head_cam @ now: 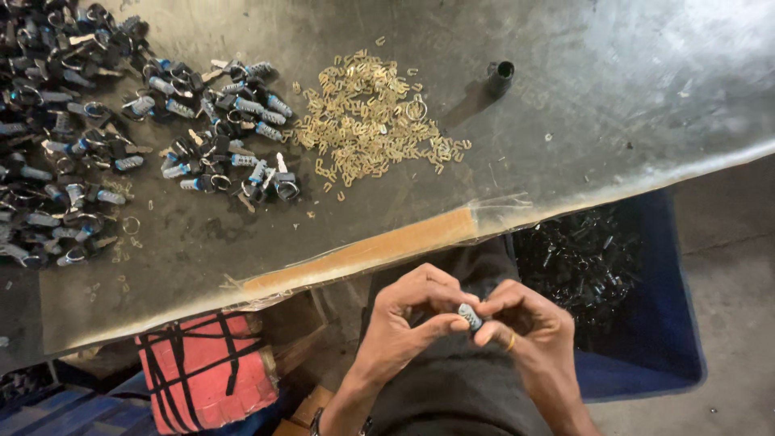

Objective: The person sits at a workbench assembling padlock cylinders. They pick up small brass pin components from a pile, insert them by hand into a lock cylinder held in the other hand, then fit the cylinder into a black padlock housing and place the finished unit with a growing group of assembled housings on the bench.

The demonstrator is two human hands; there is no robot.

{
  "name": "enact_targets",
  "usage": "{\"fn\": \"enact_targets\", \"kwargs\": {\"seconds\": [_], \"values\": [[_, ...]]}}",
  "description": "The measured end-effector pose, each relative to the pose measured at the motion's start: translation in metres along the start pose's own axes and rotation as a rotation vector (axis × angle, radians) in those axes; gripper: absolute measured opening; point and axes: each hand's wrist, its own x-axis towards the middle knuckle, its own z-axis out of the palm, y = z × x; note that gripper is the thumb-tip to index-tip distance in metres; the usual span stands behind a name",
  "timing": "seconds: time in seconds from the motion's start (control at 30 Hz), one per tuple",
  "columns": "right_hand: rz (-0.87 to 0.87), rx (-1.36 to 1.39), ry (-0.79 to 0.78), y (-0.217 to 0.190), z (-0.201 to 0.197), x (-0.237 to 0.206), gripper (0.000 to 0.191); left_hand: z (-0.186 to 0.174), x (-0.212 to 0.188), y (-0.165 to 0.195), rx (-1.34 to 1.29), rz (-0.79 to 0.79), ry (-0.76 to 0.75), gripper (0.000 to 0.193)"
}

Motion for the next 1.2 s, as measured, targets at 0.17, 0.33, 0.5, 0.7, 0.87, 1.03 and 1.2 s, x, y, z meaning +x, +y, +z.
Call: {"fn": "enact_targets", "kwargs": {"seconds": [0.17, 0.33, 0.5, 0.7, 0.87, 1.03, 1.2], "values": [[-0.131, 0.092, -0.058, -0.034, 0.014, 0.011, 0.061, 0.008, 0.003, 0.004, -0.407, 0.171, -0.082, 0.020], [-0.429, -0.739, 0.228, -0.078, 0.001, 0.110, 0.034, -0.012, 0.001, 0.005, -0.461, 0.136, 0.159, 0.020], [-0.959, -1.392, 0.313, -0.090, 0.008, 0.209, 0.040, -0.021, -0.003, -0.005, -0.584, -0.021, 0.254, 0.020], [-0.449, -0.390, 0.078, -0.071, -0.009, 0.179, 0.031, -0.021, -0.008, 0.003, -0.741, -0.151, 0.303, 0.036], [-0.555, -0.096, 0.067, -0.051, -0.015, 0.113, 0.031, -0.019, -0.005, 0.015, -0.833, -0.331, 0.208, 0.053], [-0.583, 0.121, 0.045, -0.037, 0.002, 0.075, 0.044, -0.018, -0.008, 0.008, -0.777, -0.275, 0.001, 0.052], [-0.535, -0.043, -0.017, -0.022, -0.004, 0.058, 0.049, -0.009, -0.016, -0.014, -1.025, -0.166, -0.225, 0.036]]}}
